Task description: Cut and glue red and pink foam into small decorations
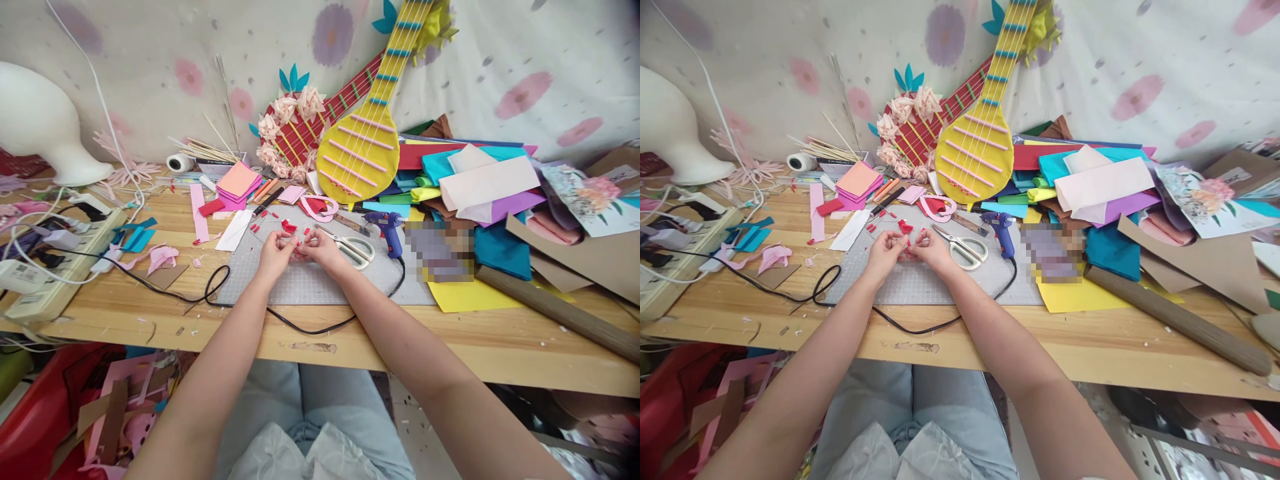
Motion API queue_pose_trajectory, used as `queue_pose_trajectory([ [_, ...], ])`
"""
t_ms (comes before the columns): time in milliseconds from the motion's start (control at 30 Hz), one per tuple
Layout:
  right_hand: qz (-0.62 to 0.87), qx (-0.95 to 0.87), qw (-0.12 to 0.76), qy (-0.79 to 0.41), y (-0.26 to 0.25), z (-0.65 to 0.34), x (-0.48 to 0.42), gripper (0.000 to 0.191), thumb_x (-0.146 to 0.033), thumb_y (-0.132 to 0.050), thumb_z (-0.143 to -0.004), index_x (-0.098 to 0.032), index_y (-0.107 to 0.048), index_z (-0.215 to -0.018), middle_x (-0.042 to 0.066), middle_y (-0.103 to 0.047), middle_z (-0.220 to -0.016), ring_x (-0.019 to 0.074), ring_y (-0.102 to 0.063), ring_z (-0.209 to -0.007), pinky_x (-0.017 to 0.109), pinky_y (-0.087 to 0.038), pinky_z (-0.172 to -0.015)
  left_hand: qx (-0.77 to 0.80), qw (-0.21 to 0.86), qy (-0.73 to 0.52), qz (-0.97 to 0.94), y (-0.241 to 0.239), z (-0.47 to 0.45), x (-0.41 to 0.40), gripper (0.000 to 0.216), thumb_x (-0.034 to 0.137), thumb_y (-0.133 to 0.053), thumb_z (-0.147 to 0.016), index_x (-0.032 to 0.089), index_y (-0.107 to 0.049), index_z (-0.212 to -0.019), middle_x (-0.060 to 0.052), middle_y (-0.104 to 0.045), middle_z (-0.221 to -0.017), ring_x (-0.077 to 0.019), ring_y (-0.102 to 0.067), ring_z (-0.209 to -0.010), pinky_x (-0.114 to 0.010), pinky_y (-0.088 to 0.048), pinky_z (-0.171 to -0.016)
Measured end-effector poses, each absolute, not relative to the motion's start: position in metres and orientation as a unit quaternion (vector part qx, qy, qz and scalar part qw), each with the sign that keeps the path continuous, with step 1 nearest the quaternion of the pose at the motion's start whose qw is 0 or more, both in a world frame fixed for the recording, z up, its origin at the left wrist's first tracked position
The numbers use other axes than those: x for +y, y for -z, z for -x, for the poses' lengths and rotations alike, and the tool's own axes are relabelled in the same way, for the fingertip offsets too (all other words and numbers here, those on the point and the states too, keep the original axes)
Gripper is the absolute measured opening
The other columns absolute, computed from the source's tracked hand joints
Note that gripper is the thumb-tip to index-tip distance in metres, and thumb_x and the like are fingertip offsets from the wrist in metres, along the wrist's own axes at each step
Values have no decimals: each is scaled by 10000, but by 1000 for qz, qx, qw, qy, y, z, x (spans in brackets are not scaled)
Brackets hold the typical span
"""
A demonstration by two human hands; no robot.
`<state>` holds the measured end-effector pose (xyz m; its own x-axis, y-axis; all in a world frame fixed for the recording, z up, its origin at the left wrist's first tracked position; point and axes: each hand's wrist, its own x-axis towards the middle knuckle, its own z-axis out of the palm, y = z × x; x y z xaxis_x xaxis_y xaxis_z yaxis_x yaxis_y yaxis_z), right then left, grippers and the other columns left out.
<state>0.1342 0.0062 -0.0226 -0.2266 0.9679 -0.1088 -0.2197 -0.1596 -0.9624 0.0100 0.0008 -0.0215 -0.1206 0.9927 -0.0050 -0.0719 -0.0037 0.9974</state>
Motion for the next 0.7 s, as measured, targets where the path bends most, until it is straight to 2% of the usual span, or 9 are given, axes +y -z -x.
queue_pose_trajectory([
  [133, 408, -463, 455, -642, 25, -134, 7, 421, -259, -773, -517, -207, -406, -716, -59, -624, -535, 134, -634, -544, 284, -531, -590, 495, 499, -550, -452, 20, -12, -1, 276, 226, -735, -567, 146, -582, -783, -7, -607, -671, -107, -563, -593, -232, -455, -569],
  [300, 402, -474, 428, -657, 24, -136, 8, 350, -249, -779, -527, -179, -499, -725, -20, -650, -569, 122, -630, -544, 267, -533, -593, 501, 513, -583, -381, 14, -12, -3, 241, 181, -718, -574, 151, -543, -737, 30, -573, -569, -91, -536, -512, -230, -451, -546],
  [533, 420, -495, 414, -638, 9, -149, 12, 230, -251, -733, -602, -170, -543, -703, 13, -672, -649, 122, -628, -593, 266, -516, -609, 474, 579, -583, -317, 7, -10, -3, 137, 160, -687, -619, 122, -591, -709, 5, -594, -621, -64, -530, -540, -250, -486, -623],
  [600, 461, -517, 414, -591, 3, -158, 13, 177, -264, -690, -655, -174, -547, -708, 16, -661, -644, 119, -605, -568, 259, -491, -575, 459, 608, -578, -292, 6, -9, -3, 113, 143, -677, -640, 122, -591, -709, -2, -601, -642, -58, -529, -540, -246, -492, -629],
  [700, 548, -585, 416, -430, -6, -175, 16, 181, -341, -625, -718, -183, -543, -685, 3, -604, -564, 115, -534, -501, 251, -416, -516, 428, 666, -558, -250, 4, -9, -3, 75, 97, -639, -684, 129, -572, -694, -5, -604, -653, -53, -539, -550, -227, -500, -633],
])
